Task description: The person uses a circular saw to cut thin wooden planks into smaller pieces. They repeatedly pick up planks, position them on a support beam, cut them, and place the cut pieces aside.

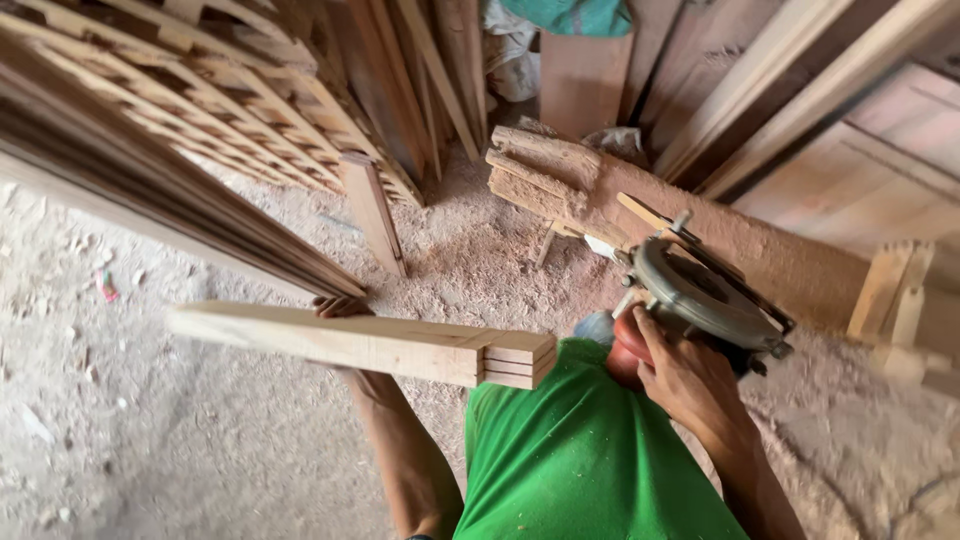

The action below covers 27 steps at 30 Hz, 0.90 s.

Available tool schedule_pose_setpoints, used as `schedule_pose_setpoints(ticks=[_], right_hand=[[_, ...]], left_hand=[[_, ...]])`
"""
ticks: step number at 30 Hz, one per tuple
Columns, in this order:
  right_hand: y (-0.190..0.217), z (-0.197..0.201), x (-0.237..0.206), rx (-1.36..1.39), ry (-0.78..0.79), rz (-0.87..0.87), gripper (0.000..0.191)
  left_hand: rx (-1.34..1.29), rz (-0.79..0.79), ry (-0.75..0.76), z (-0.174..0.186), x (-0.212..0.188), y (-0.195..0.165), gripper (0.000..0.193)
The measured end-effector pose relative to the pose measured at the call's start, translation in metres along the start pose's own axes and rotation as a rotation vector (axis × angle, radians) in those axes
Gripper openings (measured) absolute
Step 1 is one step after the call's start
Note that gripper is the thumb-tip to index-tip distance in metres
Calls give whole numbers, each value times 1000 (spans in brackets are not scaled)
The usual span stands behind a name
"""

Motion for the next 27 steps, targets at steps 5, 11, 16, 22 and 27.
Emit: schedule_pose_setpoints(ticks=[5, 11, 16, 22, 27], right_hand=[[-52, 1, 21, 41, 121, -81, 78], [-111, 23, 41, 79, -30, -84, 73], [-157, 27, 53, 142, 0, -106, 73], [-181, 5, 68, 157, 181, -152, 74], [-176, 5, 80, 152, 188, -190, 74]], left_hand=[[227, 5, 102, 19, -6, 41, 73], [362, -257, -403, 104, -49, 106, 86], [257, 117, 67, 111, -71, 191, 61], [304, -178, -578, 185, -93, 163, 59], [296, -149, -553, 175, -71, 148, 58]])
Point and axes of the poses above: each hand's wrist, its own x-axis towards the middle knuckle, its own z-axis out of the back of the hand, y = z × x, the point moved 9 cm from there along x, towards the middle knuckle, and after that the axes turned 14 degrees about -x, right-handed, at the moved point
